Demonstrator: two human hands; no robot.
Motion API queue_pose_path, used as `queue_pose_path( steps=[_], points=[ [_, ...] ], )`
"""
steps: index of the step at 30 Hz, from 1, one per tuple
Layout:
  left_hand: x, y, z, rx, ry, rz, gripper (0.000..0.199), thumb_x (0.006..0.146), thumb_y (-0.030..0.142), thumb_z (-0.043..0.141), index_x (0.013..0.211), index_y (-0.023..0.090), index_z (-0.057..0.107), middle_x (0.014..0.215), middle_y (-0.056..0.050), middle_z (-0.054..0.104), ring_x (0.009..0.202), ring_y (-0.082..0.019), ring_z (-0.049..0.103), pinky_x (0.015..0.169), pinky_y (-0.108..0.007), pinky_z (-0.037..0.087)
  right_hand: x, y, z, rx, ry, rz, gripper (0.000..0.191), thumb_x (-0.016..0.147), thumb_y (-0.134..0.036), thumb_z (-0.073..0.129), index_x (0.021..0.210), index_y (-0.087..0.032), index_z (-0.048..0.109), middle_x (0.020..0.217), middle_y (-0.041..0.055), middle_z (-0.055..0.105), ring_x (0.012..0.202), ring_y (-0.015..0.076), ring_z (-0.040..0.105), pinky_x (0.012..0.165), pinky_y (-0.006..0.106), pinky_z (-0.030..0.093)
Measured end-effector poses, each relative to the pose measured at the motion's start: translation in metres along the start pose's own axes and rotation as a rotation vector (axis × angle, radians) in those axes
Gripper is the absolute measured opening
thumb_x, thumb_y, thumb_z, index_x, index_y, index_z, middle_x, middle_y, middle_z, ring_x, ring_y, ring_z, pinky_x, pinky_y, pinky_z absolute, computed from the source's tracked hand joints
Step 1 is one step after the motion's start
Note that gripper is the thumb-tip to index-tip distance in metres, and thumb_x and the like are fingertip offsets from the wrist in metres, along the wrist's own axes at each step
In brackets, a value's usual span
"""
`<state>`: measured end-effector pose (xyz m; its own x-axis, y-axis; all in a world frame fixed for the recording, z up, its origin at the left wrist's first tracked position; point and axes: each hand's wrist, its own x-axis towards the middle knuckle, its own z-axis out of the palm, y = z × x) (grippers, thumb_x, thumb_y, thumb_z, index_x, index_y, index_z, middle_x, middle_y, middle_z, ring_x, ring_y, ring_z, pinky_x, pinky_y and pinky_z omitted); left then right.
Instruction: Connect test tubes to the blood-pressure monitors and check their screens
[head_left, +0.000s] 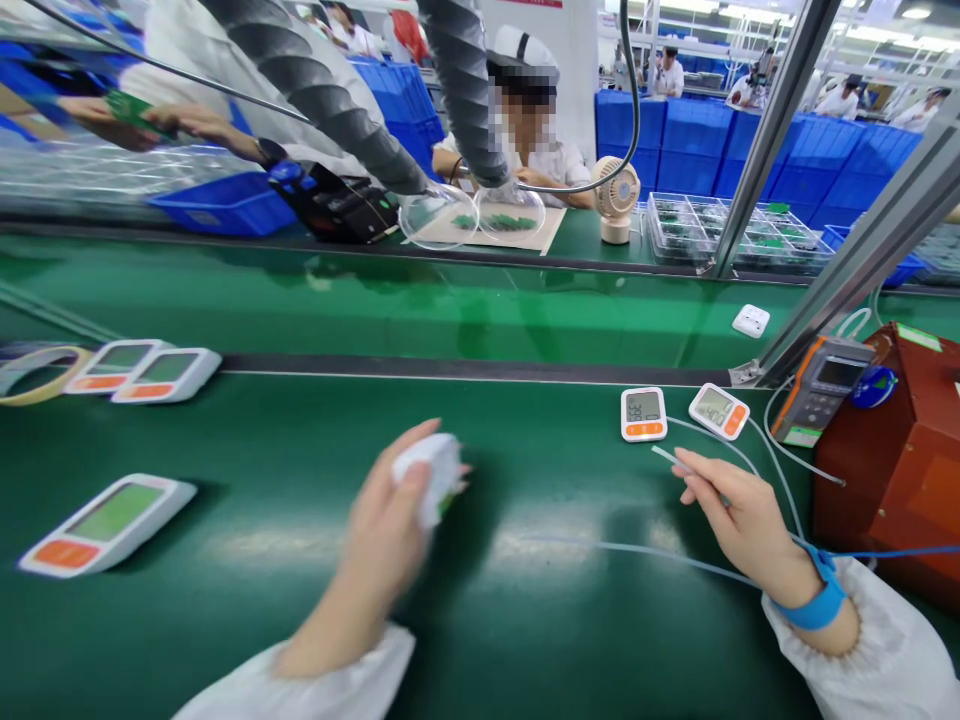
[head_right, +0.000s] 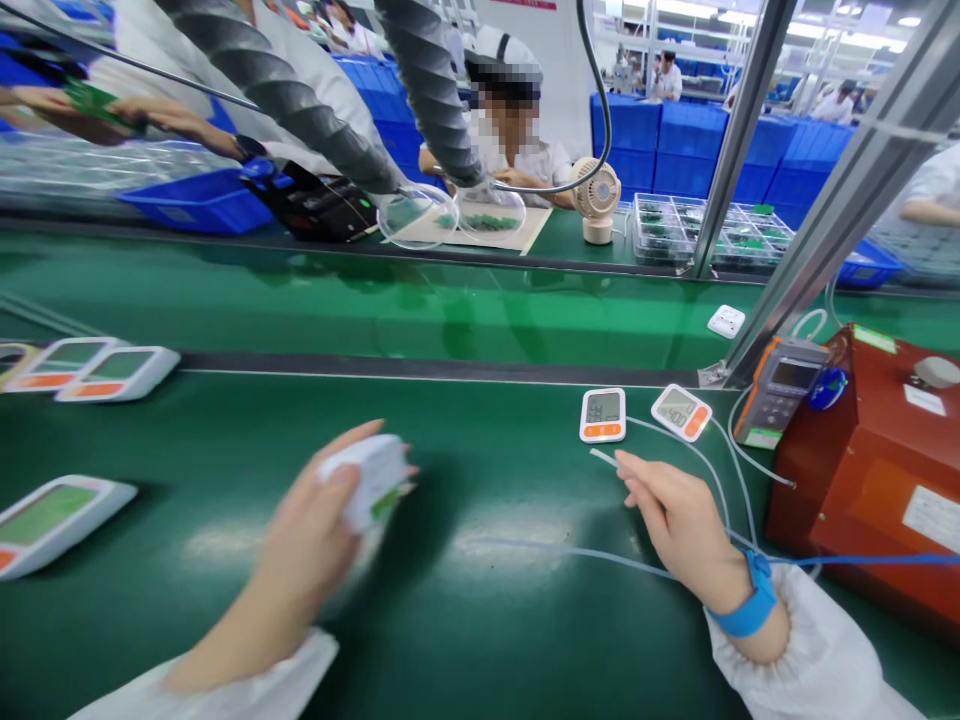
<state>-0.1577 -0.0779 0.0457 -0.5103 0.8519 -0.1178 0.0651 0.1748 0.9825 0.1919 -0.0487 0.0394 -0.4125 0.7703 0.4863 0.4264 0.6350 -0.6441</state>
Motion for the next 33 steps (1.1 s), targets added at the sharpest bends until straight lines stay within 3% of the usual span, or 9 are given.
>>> queue_pose_path(
  steps=[2,4,7,9,13,17,33],
  points=[
    [-0.017,0.003,0.052,-0.386,-0.313,-0.148,0.085,0.068,0.067,0.071,0.135,0.020,0.049,0.109,-0.010,0.067,0.085,-0.026,0.066,0.075,-0.039,0.055,-0.001,0.002,0.000,-0.013,0.001,-0.033,0.046,0.104,-0.008,0.039,0.144,-0.027,0.051,0.100,0.0006,0.065,0.086,0.0102,0.063,0.081,0.023,0.052],
    [-0.034,0.002,0.102,-0.594,-0.540,-0.231,0.083,0.068,0.061,0.076,0.135,0.019,0.051,0.106,-0.010,0.068,0.081,-0.024,0.067,0.073,-0.037,0.055,-0.001,0.003,0.001,-0.059,0.014,-0.057,0.045,0.104,-0.006,0.037,0.140,-0.026,0.054,0.108,0.0029,0.063,0.088,0.0106,0.062,0.081,0.023,0.052],
    [-0.054,-0.009,0.158,-0.759,-0.676,-0.324,0.072,0.074,0.058,0.074,0.129,0.017,0.055,0.100,-0.009,0.068,0.077,-0.020,0.065,0.069,-0.033,0.053,0.002,0.003,0.002,-0.131,0.054,-0.066,0.026,0.103,-0.012,0.048,0.122,-0.022,0.063,0.105,0.0038,0.063,0.090,0.0134,0.062,0.079,0.025,0.051],
    [-0.063,-0.018,0.174,-0.800,-0.684,-0.357,0.065,0.076,0.056,0.074,0.124,0.015,0.058,0.096,-0.007,0.067,0.077,-0.017,0.062,0.066,-0.029,0.051,0.003,0.003,0.004,-0.133,0.055,-0.061,0.012,0.102,-0.017,0.057,0.109,-0.021,0.065,0.094,0.0021,0.064,0.084,0.0139,0.061,0.074,0.025,0.050],
    [-0.066,-0.026,0.171,-0.780,-0.751,-0.414,0.067,0.079,0.058,0.073,0.129,0.017,0.057,0.101,-0.006,0.064,0.080,-0.018,0.060,0.067,-0.031,0.052,0.003,0.003,0.008,-0.094,-0.012,-0.031,0.006,0.102,-0.020,0.058,0.103,-0.020,0.064,0.088,0.0013,0.063,0.078,0.0132,0.059,0.069,0.025,0.048],
    [-0.064,-0.024,0.165,-0.714,-0.764,-0.337,0.062,0.082,0.059,0.069,0.126,0.017,0.060,0.099,-0.006,0.062,0.081,-0.017,0.058,0.071,-0.029,0.049,0.001,0.001,0.009,-0.060,-0.050,-0.012,0.009,0.102,-0.019,0.055,0.105,-0.020,0.063,0.090,0.0021,0.062,0.079,0.0135,0.059,0.070,0.025,0.048],
    [-0.066,-0.014,0.160,-0.450,-0.837,-0.204,0.073,0.084,0.067,0.061,0.135,0.014,0.056,0.101,-0.009,0.065,0.084,-0.019,0.058,0.076,-0.032,0.044,0.001,-0.009,0.010,-0.026,-0.012,0.068,0.014,0.101,-0.022,0.054,0.092,-0.019,0.063,0.082,0.0012,0.061,0.071,0.0124,0.056,0.065,0.024,0.045]
  ],
)
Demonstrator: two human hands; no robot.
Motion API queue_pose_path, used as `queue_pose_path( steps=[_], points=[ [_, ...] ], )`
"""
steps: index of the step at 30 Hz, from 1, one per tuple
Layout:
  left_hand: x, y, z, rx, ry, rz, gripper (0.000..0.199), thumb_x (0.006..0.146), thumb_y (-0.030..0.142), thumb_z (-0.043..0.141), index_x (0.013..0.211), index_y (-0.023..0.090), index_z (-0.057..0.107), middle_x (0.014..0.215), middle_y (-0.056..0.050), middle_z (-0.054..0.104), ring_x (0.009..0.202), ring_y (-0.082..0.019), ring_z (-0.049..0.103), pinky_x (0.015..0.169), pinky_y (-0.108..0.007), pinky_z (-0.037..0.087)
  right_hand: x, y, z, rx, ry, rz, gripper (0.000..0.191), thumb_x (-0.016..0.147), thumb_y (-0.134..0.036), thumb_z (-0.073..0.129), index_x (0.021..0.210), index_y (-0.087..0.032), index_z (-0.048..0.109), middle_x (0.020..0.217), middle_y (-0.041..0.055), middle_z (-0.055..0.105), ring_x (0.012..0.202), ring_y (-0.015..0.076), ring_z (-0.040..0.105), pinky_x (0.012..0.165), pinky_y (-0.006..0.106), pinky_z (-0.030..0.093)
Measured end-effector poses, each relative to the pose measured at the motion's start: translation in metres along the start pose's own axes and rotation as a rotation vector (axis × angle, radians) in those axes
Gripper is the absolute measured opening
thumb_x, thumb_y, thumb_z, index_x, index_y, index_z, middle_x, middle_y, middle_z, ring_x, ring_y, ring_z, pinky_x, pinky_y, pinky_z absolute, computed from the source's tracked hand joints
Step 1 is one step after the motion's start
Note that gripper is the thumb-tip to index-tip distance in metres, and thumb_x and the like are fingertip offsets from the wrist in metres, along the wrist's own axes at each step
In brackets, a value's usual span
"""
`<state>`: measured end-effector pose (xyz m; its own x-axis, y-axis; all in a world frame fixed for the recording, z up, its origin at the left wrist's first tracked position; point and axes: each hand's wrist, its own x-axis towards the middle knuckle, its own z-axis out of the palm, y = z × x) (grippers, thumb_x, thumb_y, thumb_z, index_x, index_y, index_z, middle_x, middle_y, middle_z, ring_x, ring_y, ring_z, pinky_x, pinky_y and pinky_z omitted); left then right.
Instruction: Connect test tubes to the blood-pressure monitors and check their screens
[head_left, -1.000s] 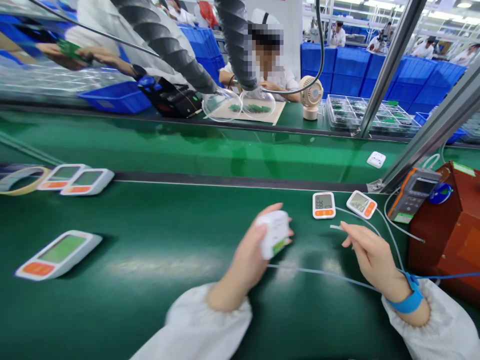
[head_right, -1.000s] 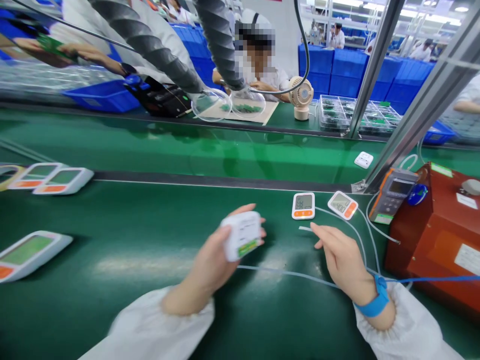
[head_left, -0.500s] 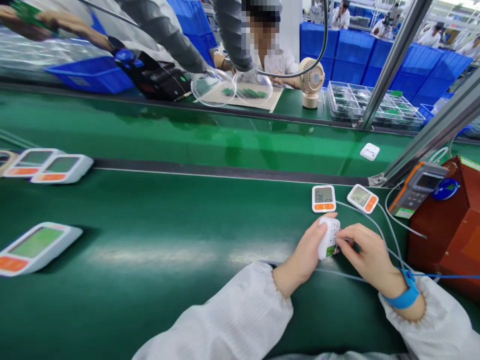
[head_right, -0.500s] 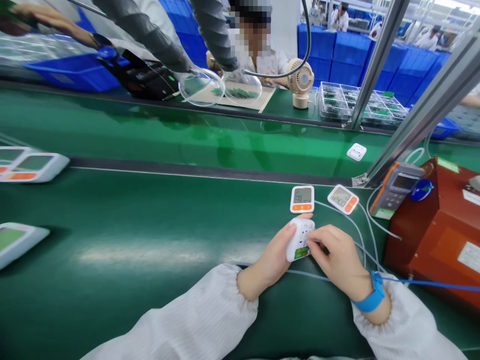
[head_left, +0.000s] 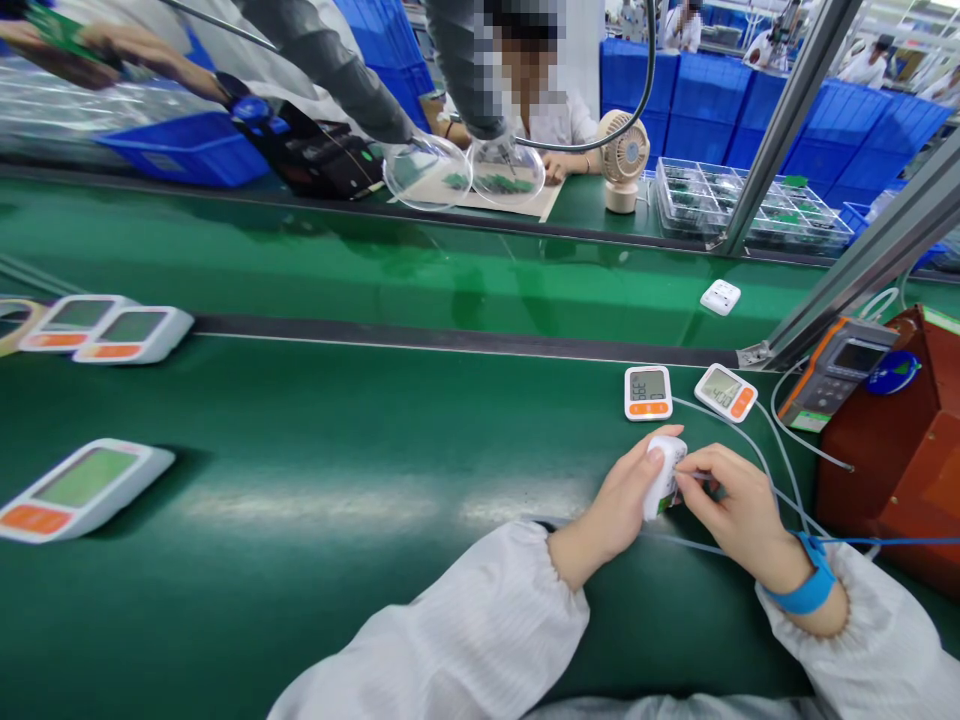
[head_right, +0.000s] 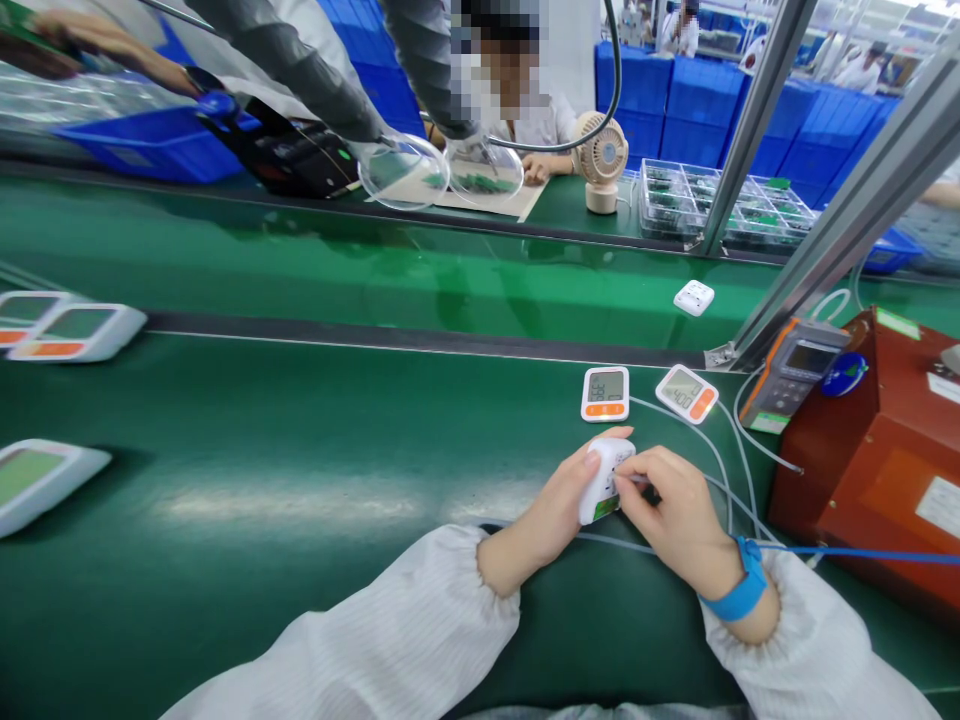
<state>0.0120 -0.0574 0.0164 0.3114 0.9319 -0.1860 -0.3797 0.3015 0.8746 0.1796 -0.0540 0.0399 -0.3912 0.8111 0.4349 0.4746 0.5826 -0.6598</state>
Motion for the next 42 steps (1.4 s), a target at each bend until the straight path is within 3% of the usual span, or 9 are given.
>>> queue_pose_path(
  steps=[6,16,23,32,42],
  points=[
    [-0.0009,0.0010,0.0000,0.051,0.013,0.028,0.074,0.086,0.069,0.057,0.137,0.014,0.056,0.112,-0.011,0.064,0.092,-0.021,0.058,0.081,-0.033,0.045,-0.0002,-0.0016,0.0019,-0.003,-0.002,0.005,0.016,0.101,-0.023,0.053,0.089,-0.019,0.063,0.078,0.0010,0.060,0.068,0.0121,0.055,0.063,0.024,0.045],
    [-0.0015,-0.0023,0.0024,0.141,0.032,0.049,0.072,0.090,0.069,0.051,0.139,0.016,0.055,0.112,-0.010,0.064,0.092,-0.021,0.056,0.086,-0.034,0.044,-0.0012,-0.0028,0.0046,-0.054,0.043,-0.078,0.013,0.100,-0.018,0.053,0.090,-0.019,0.061,0.077,0.0011,0.061,0.068,0.0123,0.057,0.064,0.024,0.047],
    [-0.0023,-0.0003,0.0031,0.053,0.023,0.040,0.067,0.090,0.064,0.055,0.137,0.017,0.057,0.117,-0.010,0.063,0.102,-0.023,0.057,0.093,-0.035,0.044,-0.0009,-0.0046,0.0011,-0.059,0.035,-0.055,0.011,0.099,-0.020,0.053,0.092,-0.019,0.062,0.081,0.0022,0.062,0.072,0.0134,0.058,0.067,0.026,0.049],
    [0.0006,-0.0020,0.0026,0.027,0.038,0.009,0.074,0.085,0.070,0.059,0.136,0.017,0.057,0.114,-0.011,0.063,0.095,-0.021,0.057,0.086,-0.033,0.045,-0.0029,-0.0014,0.0016,-0.074,0.045,-0.033,0.012,0.099,-0.021,0.055,0.090,-0.019,0.063,0.081,0.0022,0.063,0.071,0.0129,0.059,0.067,0.025,0.050],
    [-0.0001,-0.0029,0.0031,0.111,0.025,0.050,0.069,0.090,0.066,0.052,0.137,0.016,0.057,0.114,-0.011,0.065,0.098,-0.023,0.058,0.091,-0.035,0.045,-0.0020,-0.0037,0.0034,-0.072,0.044,-0.026,0.016,0.099,-0.020,0.053,0.086,-0.019,0.062,0.078,0.0017,0.062,0.068,0.0123,0.058,0.064,0.024,0.049]
  ],
)
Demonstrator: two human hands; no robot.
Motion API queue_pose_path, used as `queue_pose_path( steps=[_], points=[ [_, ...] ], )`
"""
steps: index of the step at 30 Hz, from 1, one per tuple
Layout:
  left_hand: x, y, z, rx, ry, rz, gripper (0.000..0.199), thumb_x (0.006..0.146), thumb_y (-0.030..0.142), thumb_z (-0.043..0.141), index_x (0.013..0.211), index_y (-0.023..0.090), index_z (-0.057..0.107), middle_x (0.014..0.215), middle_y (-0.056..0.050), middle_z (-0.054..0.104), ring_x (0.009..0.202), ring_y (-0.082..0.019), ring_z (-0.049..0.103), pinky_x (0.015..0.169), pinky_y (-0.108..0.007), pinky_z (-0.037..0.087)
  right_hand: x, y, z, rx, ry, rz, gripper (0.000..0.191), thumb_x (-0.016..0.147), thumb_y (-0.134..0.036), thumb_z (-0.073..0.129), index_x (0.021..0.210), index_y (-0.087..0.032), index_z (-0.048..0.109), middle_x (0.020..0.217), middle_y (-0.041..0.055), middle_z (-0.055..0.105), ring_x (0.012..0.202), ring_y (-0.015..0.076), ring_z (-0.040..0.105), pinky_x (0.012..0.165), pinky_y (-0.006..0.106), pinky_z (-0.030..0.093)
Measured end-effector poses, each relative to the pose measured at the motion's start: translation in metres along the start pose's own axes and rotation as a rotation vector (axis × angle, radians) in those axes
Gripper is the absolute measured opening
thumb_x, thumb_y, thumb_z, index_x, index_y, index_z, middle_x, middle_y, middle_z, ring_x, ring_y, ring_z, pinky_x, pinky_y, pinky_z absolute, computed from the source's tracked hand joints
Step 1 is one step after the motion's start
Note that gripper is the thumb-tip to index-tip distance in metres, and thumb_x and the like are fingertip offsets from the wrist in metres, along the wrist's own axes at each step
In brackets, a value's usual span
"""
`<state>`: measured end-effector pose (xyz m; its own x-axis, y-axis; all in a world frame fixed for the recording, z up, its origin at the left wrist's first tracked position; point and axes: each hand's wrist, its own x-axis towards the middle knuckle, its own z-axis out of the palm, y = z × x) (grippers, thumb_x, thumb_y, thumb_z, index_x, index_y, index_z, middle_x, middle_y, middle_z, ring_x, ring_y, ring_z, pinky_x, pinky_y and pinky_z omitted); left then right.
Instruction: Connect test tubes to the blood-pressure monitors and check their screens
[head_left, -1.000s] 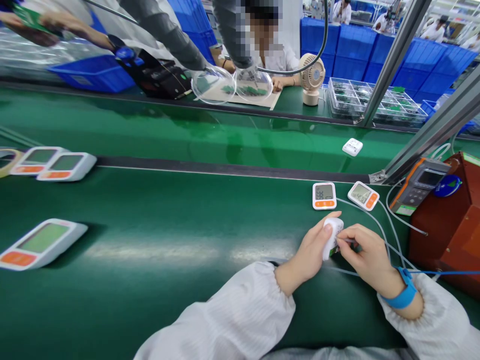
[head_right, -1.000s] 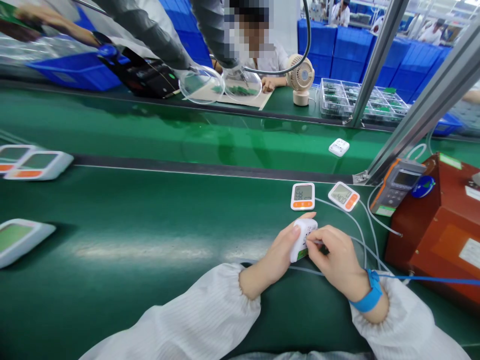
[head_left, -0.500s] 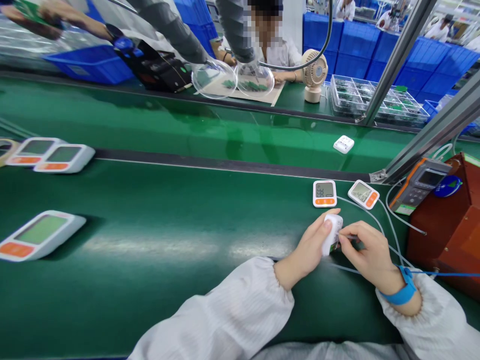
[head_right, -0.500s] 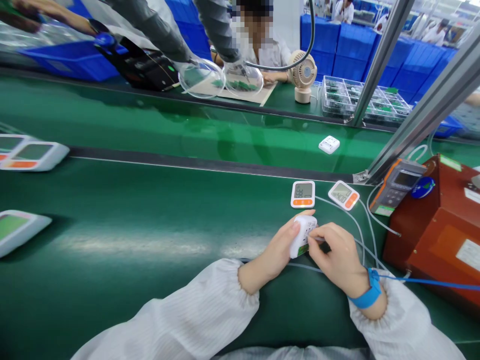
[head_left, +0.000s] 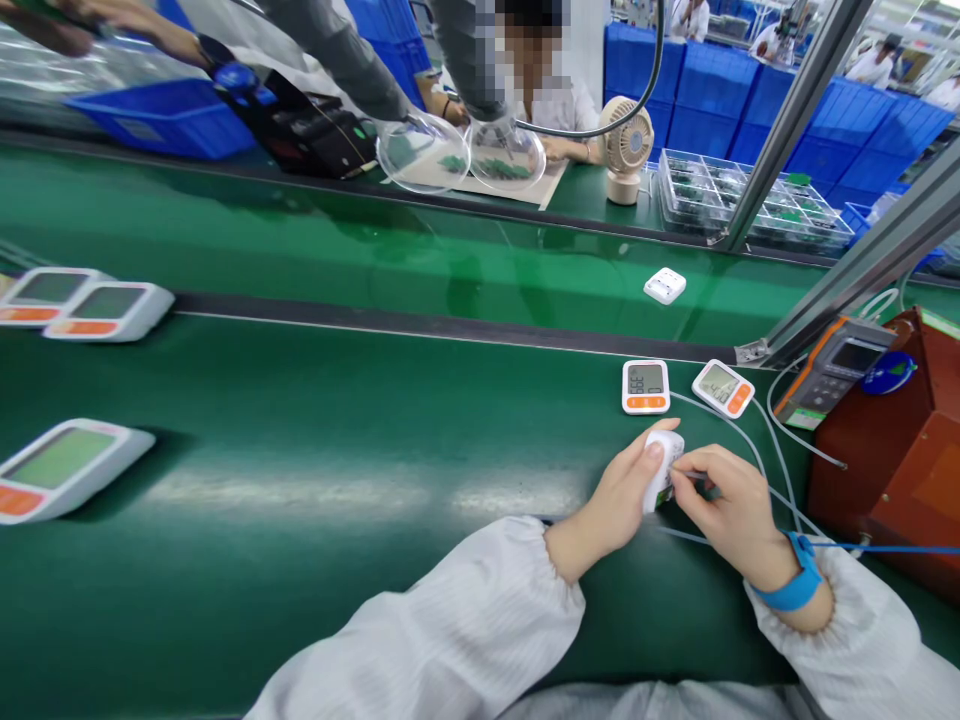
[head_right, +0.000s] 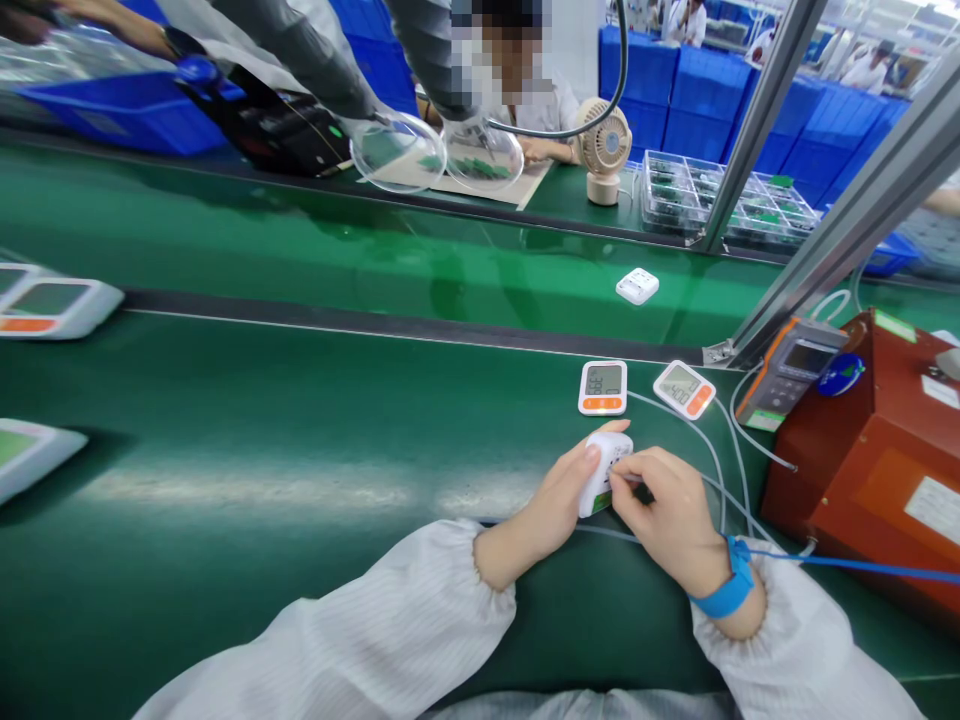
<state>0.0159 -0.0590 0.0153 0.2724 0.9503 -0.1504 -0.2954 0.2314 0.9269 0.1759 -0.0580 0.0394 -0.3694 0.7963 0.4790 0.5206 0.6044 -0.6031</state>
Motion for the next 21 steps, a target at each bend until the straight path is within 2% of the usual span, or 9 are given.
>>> queue_pose_path(
  steps=[12,15,18,20,21],
  points=[
    [-0.0014,-0.0028,0.0007,0.114,0.020,0.033,0.066,0.093,0.066,0.046,0.133,0.015,0.057,0.110,-0.010,0.064,0.096,-0.023,0.057,0.089,-0.036,0.045,0.0006,0.0003,0.0003,0.025,-0.021,-0.028,0.014,0.098,-0.016,0.054,0.086,-0.019,0.060,0.079,0.0007,0.061,0.069,0.0122,0.057,0.065,0.025,0.047],
    [0.0012,-0.0063,-0.0007,-0.049,-0.007,0.012,0.065,0.089,0.062,0.055,0.136,0.017,0.054,0.113,-0.009,0.062,0.097,-0.022,0.056,0.088,-0.035,0.044,0.0018,0.0031,-0.0015,-0.004,-0.031,-0.044,0.011,0.099,-0.017,0.053,0.092,-0.019,0.061,0.086,0.0029,0.063,0.078,0.0147,0.060,0.071,0.028,0.049],
    [0.0039,-0.0053,-0.0015,-0.219,0.022,0.018,0.067,0.082,0.053,0.069,0.138,0.020,0.051,0.113,-0.007,0.060,0.095,-0.019,0.056,0.084,-0.031,0.044,0.0014,0.0063,-0.0049,-0.093,0.087,-0.071,0.006,0.100,-0.024,0.057,0.102,-0.019,0.062,0.098,0.0071,0.062,0.092,0.0197,0.060,0.081,0.034,0.050],
    [0.0049,-0.0027,-0.0016,-0.231,0.075,0.028,0.073,0.079,0.049,0.075,0.140,0.021,0.047,0.106,-0.004,0.059,0.088,-0.016,0.055,0.079,-0.029,0.044,-0.0006,0.0073,-0.0061,-0.080,0.101,-0.052,0.017,0.099,-0.028,0.060,0.113,-0.019,0.059,0.095,0.0059,0.061,0.087,0.0185,0.060,0.077,0.032,0.051],
    [0.0052,-0.0016,-0.0016,-0.218,0.097,0.032,0.079,0.076,0.047,0.079,0.142,0.022,0.044,0.101,-0.003,0.058,0.085,-0.015,0.055,0.076,-0.029,0.044,-0.0020,0.0072,-0.0059,-0.046,0.044,-0.024,0.026,0.098,-0.030,0.060,0.122,-0.019,0.055,0.091,0.0039,0.060,0.079,0.0164,0.059,0.072,0.030,0.050]
  ],
)
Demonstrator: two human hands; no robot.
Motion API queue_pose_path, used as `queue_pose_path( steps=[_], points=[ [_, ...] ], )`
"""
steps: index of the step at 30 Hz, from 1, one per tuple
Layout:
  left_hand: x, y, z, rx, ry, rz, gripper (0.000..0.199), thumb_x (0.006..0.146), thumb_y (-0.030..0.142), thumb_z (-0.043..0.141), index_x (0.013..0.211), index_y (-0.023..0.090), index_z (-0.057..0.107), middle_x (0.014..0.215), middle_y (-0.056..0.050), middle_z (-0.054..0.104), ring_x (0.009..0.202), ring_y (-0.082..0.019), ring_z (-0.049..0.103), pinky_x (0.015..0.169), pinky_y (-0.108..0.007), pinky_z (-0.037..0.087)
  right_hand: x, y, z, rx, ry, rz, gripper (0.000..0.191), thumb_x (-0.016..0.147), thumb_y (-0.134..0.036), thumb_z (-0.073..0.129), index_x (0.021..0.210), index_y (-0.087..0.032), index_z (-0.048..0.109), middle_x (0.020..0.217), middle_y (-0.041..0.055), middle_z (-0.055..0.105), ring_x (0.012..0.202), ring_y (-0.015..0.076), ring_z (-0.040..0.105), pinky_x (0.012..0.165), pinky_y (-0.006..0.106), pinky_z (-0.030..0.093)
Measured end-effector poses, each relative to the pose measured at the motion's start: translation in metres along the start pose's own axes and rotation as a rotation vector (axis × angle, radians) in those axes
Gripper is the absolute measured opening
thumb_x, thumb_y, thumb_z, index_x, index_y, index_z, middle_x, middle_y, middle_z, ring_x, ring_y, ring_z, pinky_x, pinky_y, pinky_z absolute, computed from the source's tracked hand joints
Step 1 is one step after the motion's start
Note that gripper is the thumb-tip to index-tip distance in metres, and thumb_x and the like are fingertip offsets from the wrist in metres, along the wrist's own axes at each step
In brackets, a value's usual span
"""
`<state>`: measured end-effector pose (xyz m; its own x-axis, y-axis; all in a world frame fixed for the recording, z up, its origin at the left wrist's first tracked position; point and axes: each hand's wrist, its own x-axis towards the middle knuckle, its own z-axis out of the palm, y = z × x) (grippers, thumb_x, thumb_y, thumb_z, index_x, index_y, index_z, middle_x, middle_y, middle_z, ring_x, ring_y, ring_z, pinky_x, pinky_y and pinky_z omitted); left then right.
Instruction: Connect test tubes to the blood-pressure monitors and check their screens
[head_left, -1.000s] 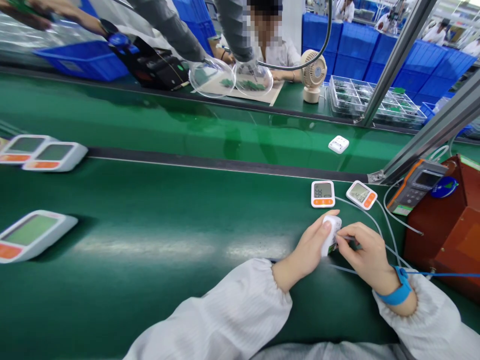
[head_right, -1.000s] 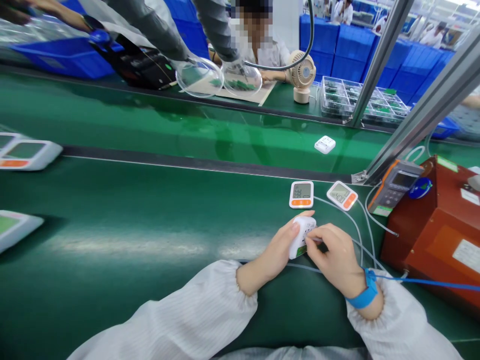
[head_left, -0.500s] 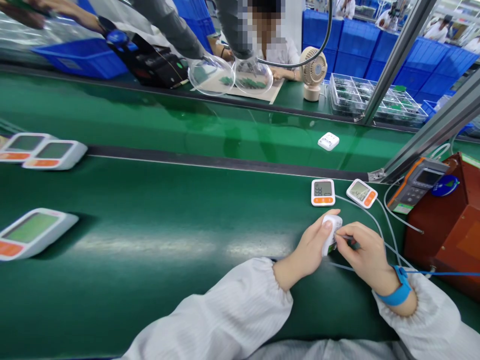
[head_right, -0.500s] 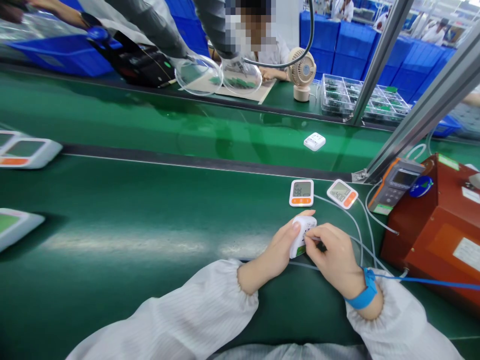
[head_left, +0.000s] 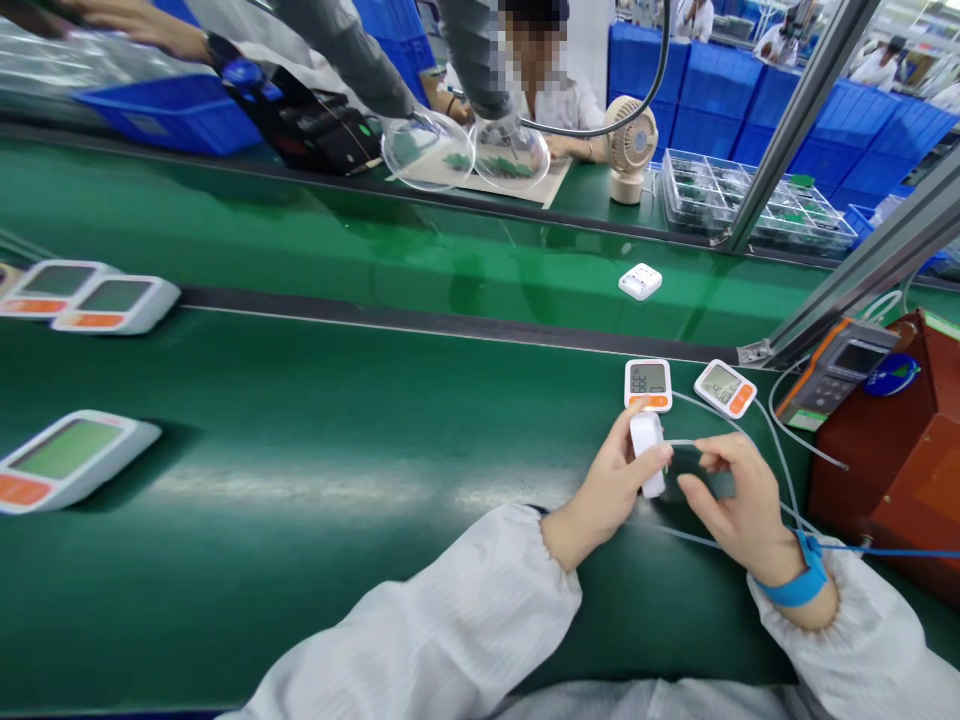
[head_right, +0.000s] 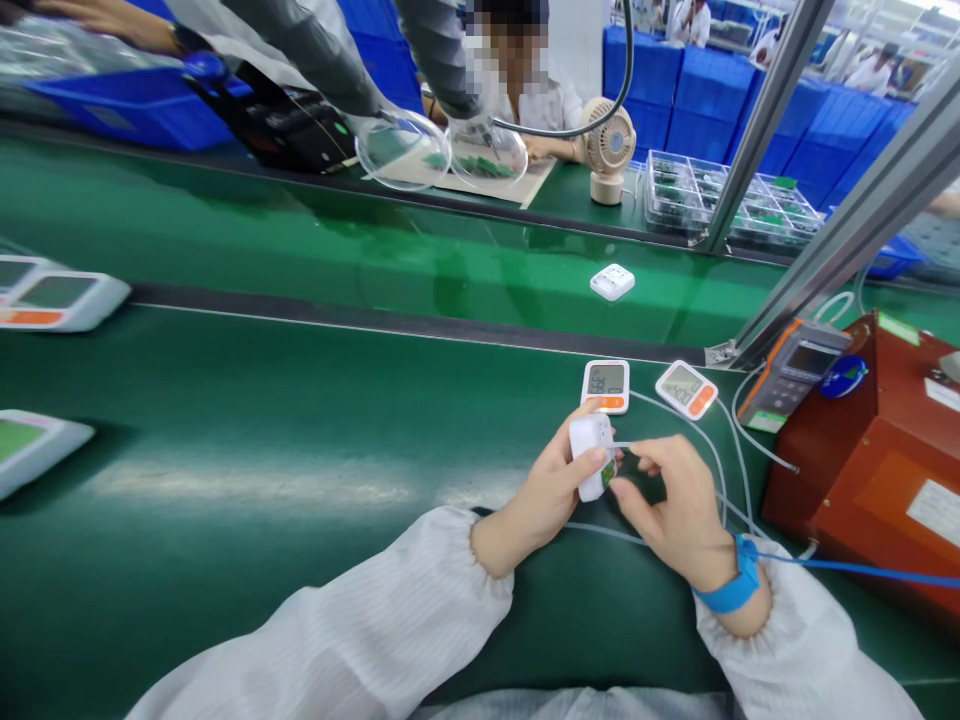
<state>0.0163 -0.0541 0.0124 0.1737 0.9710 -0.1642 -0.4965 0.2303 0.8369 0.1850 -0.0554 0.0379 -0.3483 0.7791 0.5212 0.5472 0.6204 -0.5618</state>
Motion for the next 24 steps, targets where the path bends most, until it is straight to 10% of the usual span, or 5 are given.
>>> queue_pose_path(
  steps=[5,11,24],
  points=[
    [0.001,0.000,-0.003,0.111,-0.049,0.032,0.107,0.060,0.049,0.091,0.145,0.024,0.030,0.087,0.001,0.055,0.072,-0.015,0.055,0.065,-0.029,0.047,-0.007,-0.006,0.006,0.085,-0.387,0.119,0.063,0.100,-0.034,0.053,0.153,-0.013,0.027,0.077,-0.0015,0.059,0.059,0.0131,0.056,0.055,0.023,0.043],
    [0.002,0.011,-0.011,0.223,-0.252,-0.028,0.074,0.091,0.055,0.060,0.149,0.025,0.024,0.092,-0.002,0.058,0.064,-0.013,0.057,0.059,-0.028,0.049,-0.011,-0.004,0.003,0.122,-0.226,0.273,0.058,0.107,-0.034,0.037,0.159,-0.013,0.020,0.077,0.0010,0.062,0.059,0.0146,0.057,0.053,0.024,0.044],
    [0.004,0.011,-0.011,0.181,-0.386,-0.121,0.089,0.085,0.039,0.073,0.149,0.029,0.012,0.093,-0.001,0.062,0.062,-0.010,0.060,0.060,-0.027,0.052,-0.006,0.007,0.004,0.222,-0.225,0.374,0.055,0.109,-0.042,0.034,0.157,-0.014,0.032,0.079,0.0032,0.064,0.059,0.0159,0.059,0.057,0.027,0.049]
  ],
)
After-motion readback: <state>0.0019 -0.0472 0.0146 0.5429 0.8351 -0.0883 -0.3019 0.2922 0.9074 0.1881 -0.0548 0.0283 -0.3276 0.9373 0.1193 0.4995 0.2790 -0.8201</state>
